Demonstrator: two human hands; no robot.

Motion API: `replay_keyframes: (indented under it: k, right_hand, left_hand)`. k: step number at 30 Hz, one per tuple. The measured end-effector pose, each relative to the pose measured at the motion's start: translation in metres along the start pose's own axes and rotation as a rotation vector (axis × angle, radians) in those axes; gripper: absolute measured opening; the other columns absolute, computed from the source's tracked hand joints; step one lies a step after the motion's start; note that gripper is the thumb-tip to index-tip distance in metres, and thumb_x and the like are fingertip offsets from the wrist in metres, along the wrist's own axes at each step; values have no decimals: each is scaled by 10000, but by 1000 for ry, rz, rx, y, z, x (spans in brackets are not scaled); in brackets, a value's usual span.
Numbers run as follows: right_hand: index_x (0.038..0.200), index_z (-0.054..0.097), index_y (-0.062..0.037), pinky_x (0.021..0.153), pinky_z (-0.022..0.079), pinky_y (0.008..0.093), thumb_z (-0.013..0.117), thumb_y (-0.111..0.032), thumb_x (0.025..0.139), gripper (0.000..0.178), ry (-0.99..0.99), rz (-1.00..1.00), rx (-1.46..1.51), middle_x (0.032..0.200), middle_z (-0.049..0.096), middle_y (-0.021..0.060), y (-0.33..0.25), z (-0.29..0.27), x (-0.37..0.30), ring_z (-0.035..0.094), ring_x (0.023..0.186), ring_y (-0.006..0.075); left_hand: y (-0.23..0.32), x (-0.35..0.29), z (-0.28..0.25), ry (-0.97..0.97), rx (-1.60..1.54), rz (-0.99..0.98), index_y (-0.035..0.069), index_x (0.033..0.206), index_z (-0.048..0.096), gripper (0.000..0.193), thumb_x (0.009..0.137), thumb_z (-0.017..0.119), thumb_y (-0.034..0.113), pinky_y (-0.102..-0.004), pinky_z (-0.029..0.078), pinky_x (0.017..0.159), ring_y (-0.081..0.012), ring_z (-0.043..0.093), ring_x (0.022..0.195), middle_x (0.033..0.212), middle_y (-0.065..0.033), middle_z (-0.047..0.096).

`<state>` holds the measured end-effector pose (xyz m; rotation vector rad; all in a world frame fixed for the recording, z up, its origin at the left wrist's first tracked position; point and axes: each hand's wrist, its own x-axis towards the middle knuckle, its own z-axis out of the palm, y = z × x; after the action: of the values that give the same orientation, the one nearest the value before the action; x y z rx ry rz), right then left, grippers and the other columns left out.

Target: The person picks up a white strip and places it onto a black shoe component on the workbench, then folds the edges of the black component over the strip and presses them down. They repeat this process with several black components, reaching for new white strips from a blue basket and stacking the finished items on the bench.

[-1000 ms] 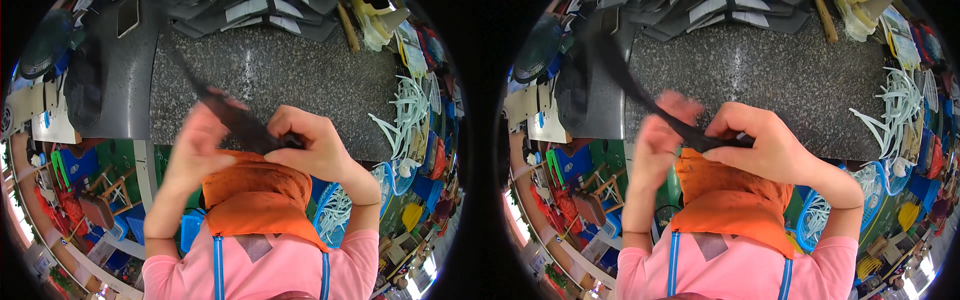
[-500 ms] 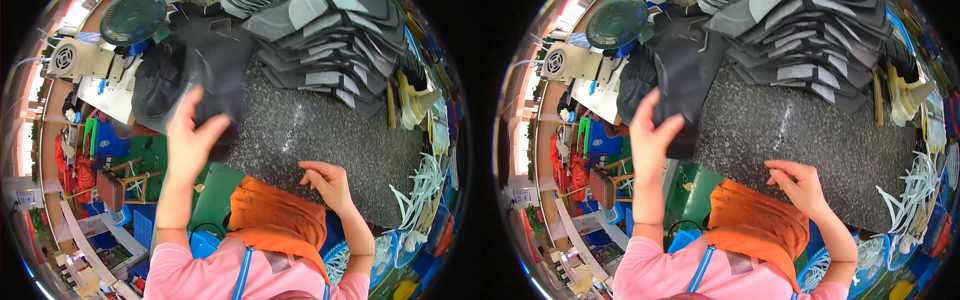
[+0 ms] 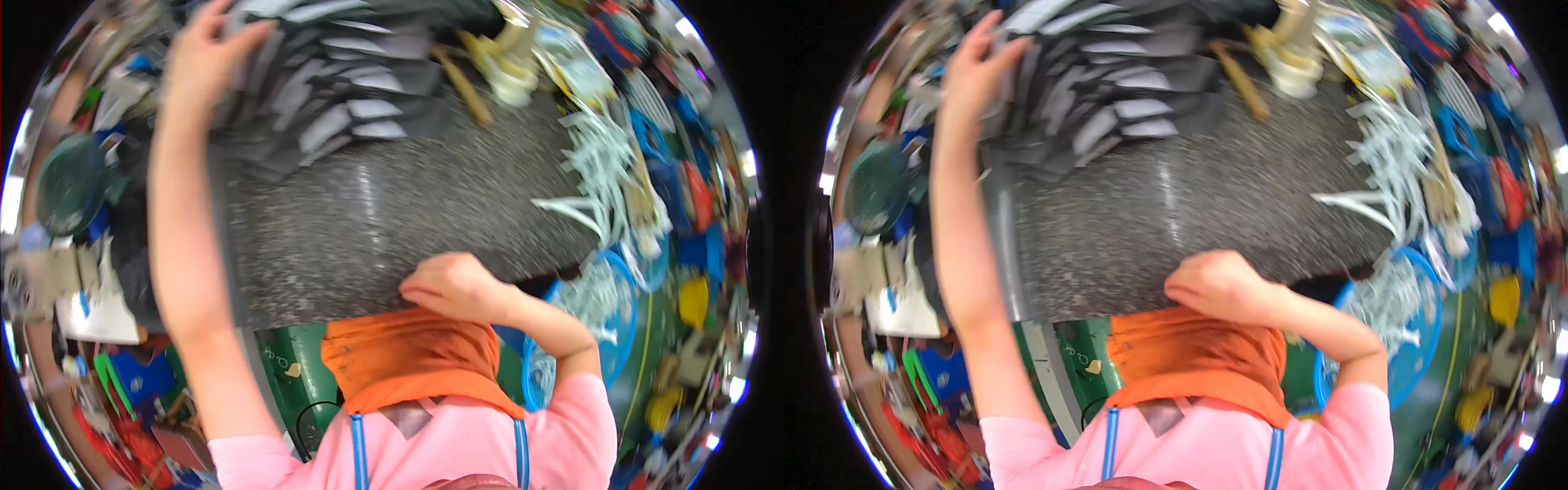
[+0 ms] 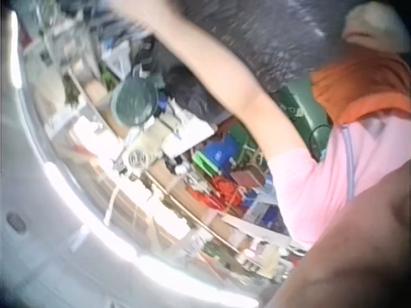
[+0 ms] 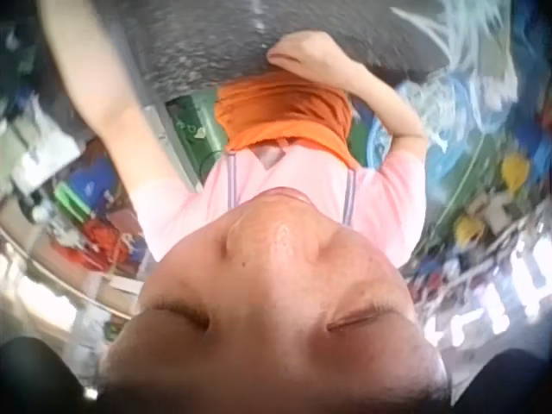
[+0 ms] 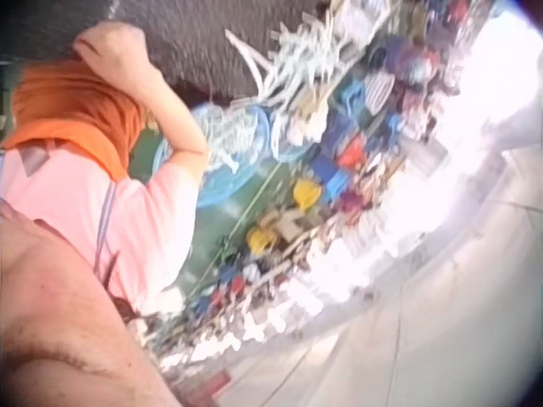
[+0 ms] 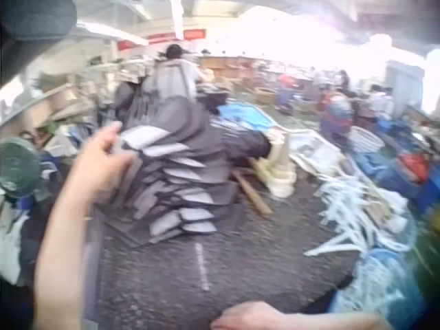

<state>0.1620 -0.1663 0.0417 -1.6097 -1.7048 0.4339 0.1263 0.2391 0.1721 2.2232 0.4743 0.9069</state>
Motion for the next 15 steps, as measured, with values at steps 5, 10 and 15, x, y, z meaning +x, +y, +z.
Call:
replay_keyframes:
  k: [5,10,15]
  right_hand:
    - [899,681,-112,804,499,387,597,-89,816,120,297,563,-1029,910,639,65,42,-71,-53,622,901,250]
    - [972,694,-95,954,429,403,670,-95,797,177,319,573,-1208,1031,652,47,78,-108,-106,597,1043,258]
    - [998,668,-21,765,497,285,678,-74,869,139,658,644,-54,890,684,49,73,-107,-74,647,845,154]
  left_hand:
    - [39,-22,20,329,210,262,80,1268,668,507,824,803,284,-279,465,950,-161,643,1083,1180,-94,700]
    - [101,-167,59,146,375,555,99,1296,640,560,762,805,130,-480,429,1054,-376,529,1284,1406,-211,544]
    - [88,-307,103,-505,210,195,38,1358,539,732,731,832,276,-549,359,1101,-450,431,1330,1494,-213,426]
